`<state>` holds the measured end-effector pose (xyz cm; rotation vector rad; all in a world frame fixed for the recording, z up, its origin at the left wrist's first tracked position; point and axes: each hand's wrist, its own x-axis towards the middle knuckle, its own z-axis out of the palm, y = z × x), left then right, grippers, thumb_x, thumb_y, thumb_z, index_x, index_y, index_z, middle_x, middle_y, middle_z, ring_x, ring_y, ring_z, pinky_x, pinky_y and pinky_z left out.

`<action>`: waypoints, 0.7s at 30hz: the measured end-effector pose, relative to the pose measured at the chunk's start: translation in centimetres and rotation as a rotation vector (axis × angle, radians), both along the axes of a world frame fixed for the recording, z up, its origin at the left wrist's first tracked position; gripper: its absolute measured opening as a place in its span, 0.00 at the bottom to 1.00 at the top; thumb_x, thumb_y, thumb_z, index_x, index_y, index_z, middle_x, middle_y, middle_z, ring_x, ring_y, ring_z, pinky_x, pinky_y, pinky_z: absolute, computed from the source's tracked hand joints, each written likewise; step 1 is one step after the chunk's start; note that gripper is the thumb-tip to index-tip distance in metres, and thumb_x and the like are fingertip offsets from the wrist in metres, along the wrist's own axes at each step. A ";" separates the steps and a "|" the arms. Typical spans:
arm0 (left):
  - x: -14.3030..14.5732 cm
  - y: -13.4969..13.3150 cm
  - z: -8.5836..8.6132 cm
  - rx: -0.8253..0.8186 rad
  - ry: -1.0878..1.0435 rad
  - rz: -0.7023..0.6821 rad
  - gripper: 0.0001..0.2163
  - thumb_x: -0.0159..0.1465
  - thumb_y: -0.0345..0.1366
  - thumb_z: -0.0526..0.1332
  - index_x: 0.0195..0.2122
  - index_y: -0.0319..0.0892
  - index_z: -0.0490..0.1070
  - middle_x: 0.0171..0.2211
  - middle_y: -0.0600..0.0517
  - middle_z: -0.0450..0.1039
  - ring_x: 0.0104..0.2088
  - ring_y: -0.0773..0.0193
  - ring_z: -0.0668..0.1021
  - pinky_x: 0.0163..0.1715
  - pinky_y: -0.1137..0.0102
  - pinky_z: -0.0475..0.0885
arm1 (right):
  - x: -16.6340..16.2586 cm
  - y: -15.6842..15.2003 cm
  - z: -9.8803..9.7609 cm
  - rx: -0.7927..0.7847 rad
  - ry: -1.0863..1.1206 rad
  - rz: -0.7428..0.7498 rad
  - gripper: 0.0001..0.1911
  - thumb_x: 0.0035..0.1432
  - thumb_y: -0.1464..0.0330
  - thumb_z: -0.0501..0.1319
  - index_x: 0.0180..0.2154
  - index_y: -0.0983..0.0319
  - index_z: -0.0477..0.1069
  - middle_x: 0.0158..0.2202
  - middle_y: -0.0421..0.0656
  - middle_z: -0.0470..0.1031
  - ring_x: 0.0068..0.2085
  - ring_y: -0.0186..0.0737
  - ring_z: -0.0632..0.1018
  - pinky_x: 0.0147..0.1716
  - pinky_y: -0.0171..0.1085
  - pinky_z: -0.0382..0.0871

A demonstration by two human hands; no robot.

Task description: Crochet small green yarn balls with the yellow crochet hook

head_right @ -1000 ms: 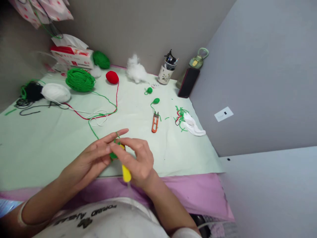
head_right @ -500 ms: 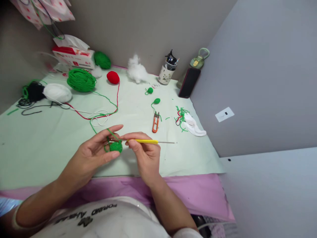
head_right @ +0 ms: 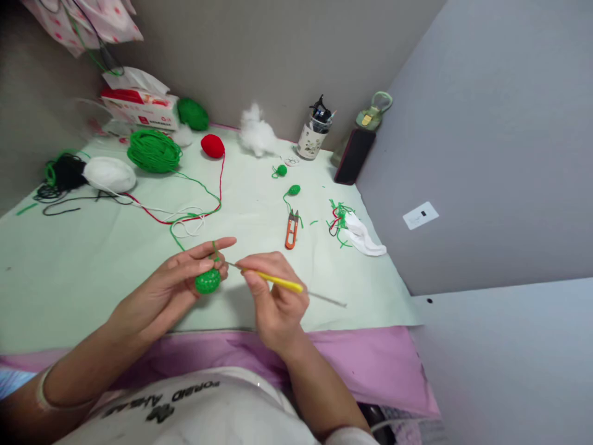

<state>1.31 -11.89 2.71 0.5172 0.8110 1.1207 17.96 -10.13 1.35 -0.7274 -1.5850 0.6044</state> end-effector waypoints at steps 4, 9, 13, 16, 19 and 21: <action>0.5 -0.1 0.2 0.097 0.129 0.147 0.20 0.60 0.34 0.73 0.54 0.49 0.81 0.33 0.56 0.74 0.34 0.69 0.73 0.39 0.75 0.68 | -0.4 0.3 0.0 -0.094 0.057 0.058 0.11 0.69 0.73 0.59 0.45 0.55 0.80 0.36 0.42 0.80 0.34 0.38 0.80 0.33 0.40 0.77; 0.9 -0.1 0.1 0.020 -0.001 0.075 0.21 0.60 0.36 0.74 0.55 0.48 0.80 0.32 0.54 0.76 0.36 0.68 0.75 0.42 0.74 0.69 | -0.5 0.2 -0.9 0.245 -0.227 -0.035 0.20 0.65 0.77 0.63 0.54 0.53 0.78 0.46 0.46 0.81 0.46 0.44 0.82 0.41 0.43 0.79; 0.2 0.1 -0.1 -0.001 0.018 0.034 0.19 0.61 0.35 0.73 0.54 0.45 0.81 0.33 0.53 0.76 0.35 0.69 0.73 0.39 0.76 0.68 | -0.1 0.7 0.0 -0.062 0.094 0.025 0.11 0.68 0.73 0.60 0.44 0.55 0.81 0.35 0.42 0.81 0.36 0.39 0.79 0.33 0.40 0.76; 0.3 0.0 0.2 0.083 0.079 0.110 0.23 0.60 0.33 0.74 0.57 0.48 0.79 0.33 0.56 0.75 0.35 0.70 0.73 0.39 0.77 0.68 | -0.3 0.6 0.3 -0.102 0.060 0.085 0.10 0.69 0.72 0.61 0.44 0.56 0.81 0.36 0.42 0.80 0.37 0.39 0.80 0.34 0.40 0.77; 0.8 -0.3 0.4 0.097 0.057 0.131 0.25 0.60 0.33 0.74 0.59 0.49 0.77 0.30 0.57 0.74 0.33 0.70 0.73 0.39 0.76 0.69 | -0.8 0.1 -0.3 0.128 -0.210 -0.019 0.17 0.66 0.77 0.62 0.52 0.54 0.79 0.44 0.46 0.81 0.44 0.41 0.81 0.40 0.42 0.79; 1.0 -0.3 0.3 0.061 -0.003 0.098 0.24 0.61 0.34 0.74 0.59 0.48 0.77 0.30 0.57 0.74 0.35 0.69 0.74 0.41 0.75 0.70 | -1.0 -0.1 -0.6 0.243 -0.267 -0.084 0.21 0.65 0.78 0.62 0.55 0.54 0.77 0.46 0.47 0.80 0.45 0.41 0.80 0.41 0.42 0.80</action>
